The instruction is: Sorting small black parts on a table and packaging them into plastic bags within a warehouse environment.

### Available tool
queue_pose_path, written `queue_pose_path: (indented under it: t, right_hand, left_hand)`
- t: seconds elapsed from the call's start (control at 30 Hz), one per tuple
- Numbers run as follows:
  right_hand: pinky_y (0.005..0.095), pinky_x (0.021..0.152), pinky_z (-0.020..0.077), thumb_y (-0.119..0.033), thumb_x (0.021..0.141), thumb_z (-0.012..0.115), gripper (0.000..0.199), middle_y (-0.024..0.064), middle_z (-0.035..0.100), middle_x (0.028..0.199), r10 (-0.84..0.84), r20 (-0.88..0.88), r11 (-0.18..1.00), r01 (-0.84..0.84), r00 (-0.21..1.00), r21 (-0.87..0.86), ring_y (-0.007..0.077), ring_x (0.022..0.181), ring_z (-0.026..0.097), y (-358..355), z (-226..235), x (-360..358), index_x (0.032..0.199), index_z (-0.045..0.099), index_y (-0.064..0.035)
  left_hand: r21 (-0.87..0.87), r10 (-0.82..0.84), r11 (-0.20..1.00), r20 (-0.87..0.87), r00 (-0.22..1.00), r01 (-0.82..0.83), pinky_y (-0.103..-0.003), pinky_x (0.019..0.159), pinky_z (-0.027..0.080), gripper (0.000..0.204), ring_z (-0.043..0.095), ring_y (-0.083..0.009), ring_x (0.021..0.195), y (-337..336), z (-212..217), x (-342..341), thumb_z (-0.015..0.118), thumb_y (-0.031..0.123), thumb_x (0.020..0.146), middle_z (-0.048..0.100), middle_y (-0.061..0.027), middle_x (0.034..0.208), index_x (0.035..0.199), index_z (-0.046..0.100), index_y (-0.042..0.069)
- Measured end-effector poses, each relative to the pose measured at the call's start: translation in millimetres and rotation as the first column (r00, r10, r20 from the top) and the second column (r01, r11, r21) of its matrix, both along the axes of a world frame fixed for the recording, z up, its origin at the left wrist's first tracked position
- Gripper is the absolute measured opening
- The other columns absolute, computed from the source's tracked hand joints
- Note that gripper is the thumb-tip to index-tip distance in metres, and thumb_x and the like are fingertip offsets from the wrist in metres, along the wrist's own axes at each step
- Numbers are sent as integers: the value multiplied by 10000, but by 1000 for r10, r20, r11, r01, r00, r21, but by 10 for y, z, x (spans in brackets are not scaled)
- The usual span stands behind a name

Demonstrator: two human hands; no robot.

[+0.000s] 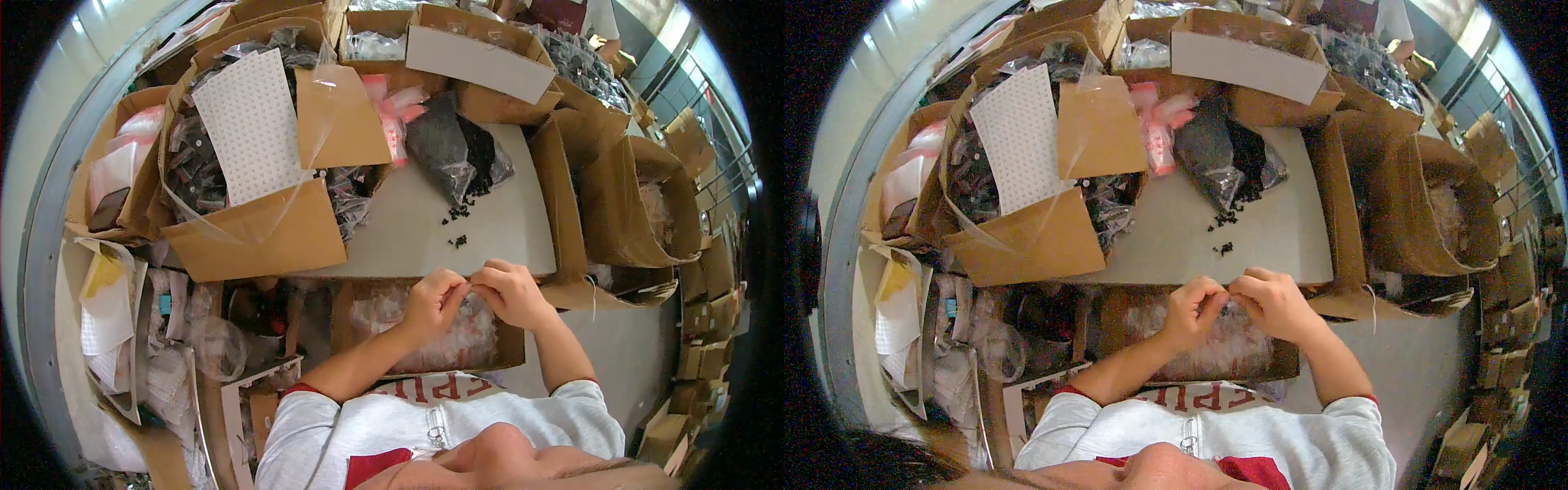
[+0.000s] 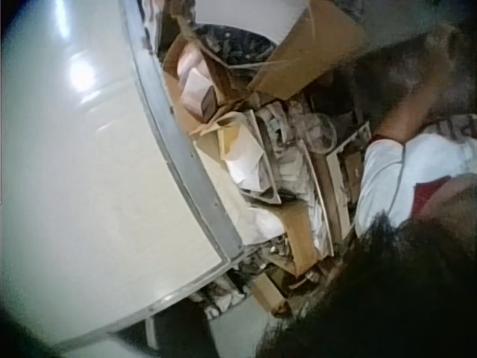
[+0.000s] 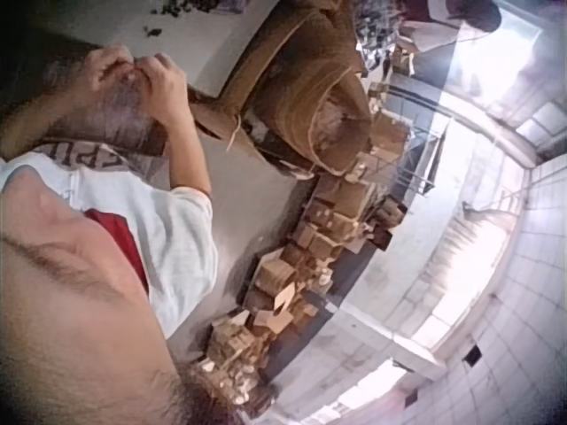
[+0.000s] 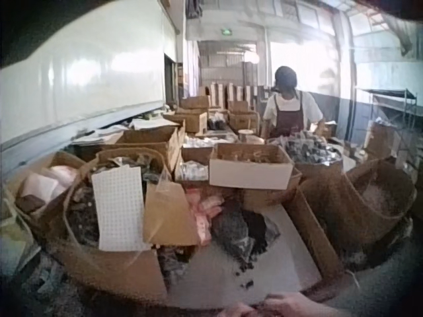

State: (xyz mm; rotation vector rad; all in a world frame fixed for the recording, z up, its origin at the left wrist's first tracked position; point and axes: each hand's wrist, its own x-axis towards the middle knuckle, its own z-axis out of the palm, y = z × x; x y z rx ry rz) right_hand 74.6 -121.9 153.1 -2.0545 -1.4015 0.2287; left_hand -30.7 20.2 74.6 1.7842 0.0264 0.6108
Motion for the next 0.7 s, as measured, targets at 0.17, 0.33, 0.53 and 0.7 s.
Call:
queue_pose_path:
  t: [0.17,0.33,0.53,0.7]
  right_hand:
    - [311,595,482,-11,741,629,168,101,608,746,-281,53,944,266,958,197,201,651,601,300,562,754,907,621,-38]
    - [255,669,473,-108,910,578,200,29,605,795,-311,-315,671,442,897,596,102,737,568,745,1156,1738,1077,587,1]
    - [280,699,486,-137,884,613,296,96,662,985,-278,-173,846,326,945,422,149,791,604,811,625,1699,1154,588,-19]
    - [323,713,500,-114,821,660,269,151,644,1012,-251,-56,960,256,966,111,242,862,623,642,281,989,1076,637,-33]
  left_hand:
    - [-135,-158,981,-125,980,141,-379,692,495,184,620,-308,768,-88,-173,28,638,144,860,636,-167,867,982,585,16]
    - [221,-504,687,-542,673,693,-431,833,488,364,610,-358,967,-409,-969,26,650,226,850,620,-220,1064,1150,551,45]
    - [344,-436,437,-728,530,831,-428,916,466,272,534,-367,1108,-362,-1023,15,437,195,906,553,-187,1145,1084,620,102]
    - [521,-302,590,-566,767,617,-410,931,465,300,529,-351,1135,-500,-1457,-130,467,168,882,549,-168,1202,1130,622,102]
